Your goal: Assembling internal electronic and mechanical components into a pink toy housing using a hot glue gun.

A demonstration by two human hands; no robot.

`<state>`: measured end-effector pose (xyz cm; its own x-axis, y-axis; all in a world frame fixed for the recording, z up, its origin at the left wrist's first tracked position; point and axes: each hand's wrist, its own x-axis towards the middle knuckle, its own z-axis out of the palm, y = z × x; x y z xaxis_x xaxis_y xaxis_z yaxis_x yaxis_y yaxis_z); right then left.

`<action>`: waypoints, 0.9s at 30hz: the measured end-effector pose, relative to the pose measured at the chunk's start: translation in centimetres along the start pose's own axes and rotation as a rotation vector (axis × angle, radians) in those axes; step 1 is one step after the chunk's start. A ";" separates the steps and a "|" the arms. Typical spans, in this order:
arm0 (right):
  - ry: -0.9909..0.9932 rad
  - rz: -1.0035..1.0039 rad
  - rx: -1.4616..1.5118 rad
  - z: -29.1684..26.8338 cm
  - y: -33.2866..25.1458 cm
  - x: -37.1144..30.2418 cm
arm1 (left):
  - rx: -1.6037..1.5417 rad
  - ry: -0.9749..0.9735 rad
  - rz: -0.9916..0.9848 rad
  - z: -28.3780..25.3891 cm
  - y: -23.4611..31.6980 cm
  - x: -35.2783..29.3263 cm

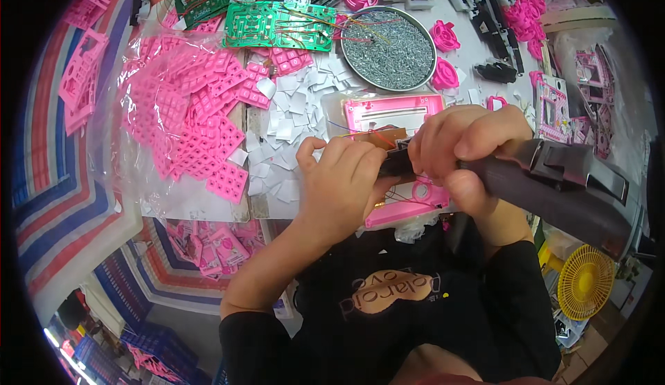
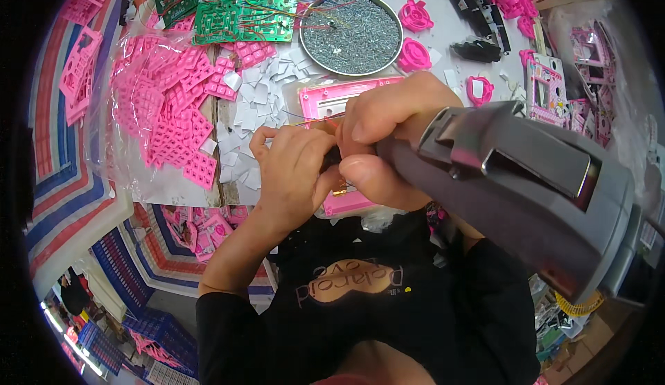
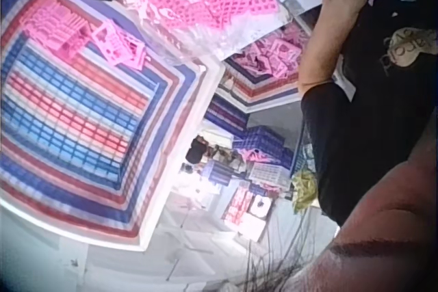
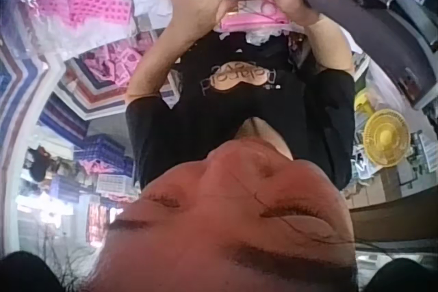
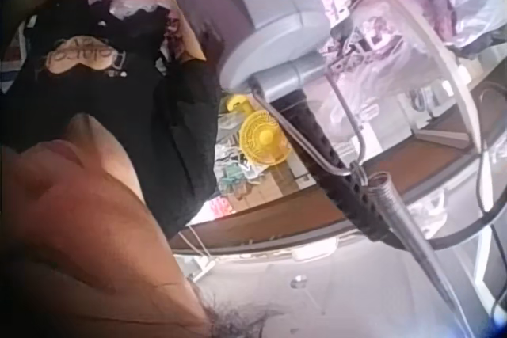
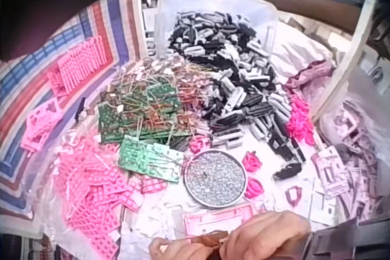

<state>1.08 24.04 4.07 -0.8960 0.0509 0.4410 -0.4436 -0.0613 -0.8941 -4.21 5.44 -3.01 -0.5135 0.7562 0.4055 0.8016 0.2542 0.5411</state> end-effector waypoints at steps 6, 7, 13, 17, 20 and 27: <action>0.009 -0.002 -0.010 -0.2 0.1 -0.2 | -0.011 -0.009 0.000 0.1 0.0 -0.1; 0.012 -0.004 -0.016 -0.2 0.1 -0.1 | -0.018 -0.010 0.002 0.0 0.0 -0.1; 0.074 0.018 -0.026 0.3 0.1 -0.1 | -0.051 0.007 0.012 0.2 -0.2 -0.3; 0.057 -0.007 -0.056 0.2 0.2 -0.2 | -0.076 0.000 0.004 0.1 -0.2 -0.2; -0.007 -0.040 -0.076 0.2 0.3 0.1 | -0.045 0.044 0.026 0.4 0.0 -0.4; 0.049 0.001 0.000 0.5 -0.5 0.2 | -0.049 0.020 0.034 0.3 -0.2 -0.5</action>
<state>1.11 23.61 4.63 -0.8945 0.0993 0.4359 -0.4428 -0.0610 -0.8946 -4.05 5.25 -3.58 -0.4928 0.7516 0.4384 0.8030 0.1987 0.5619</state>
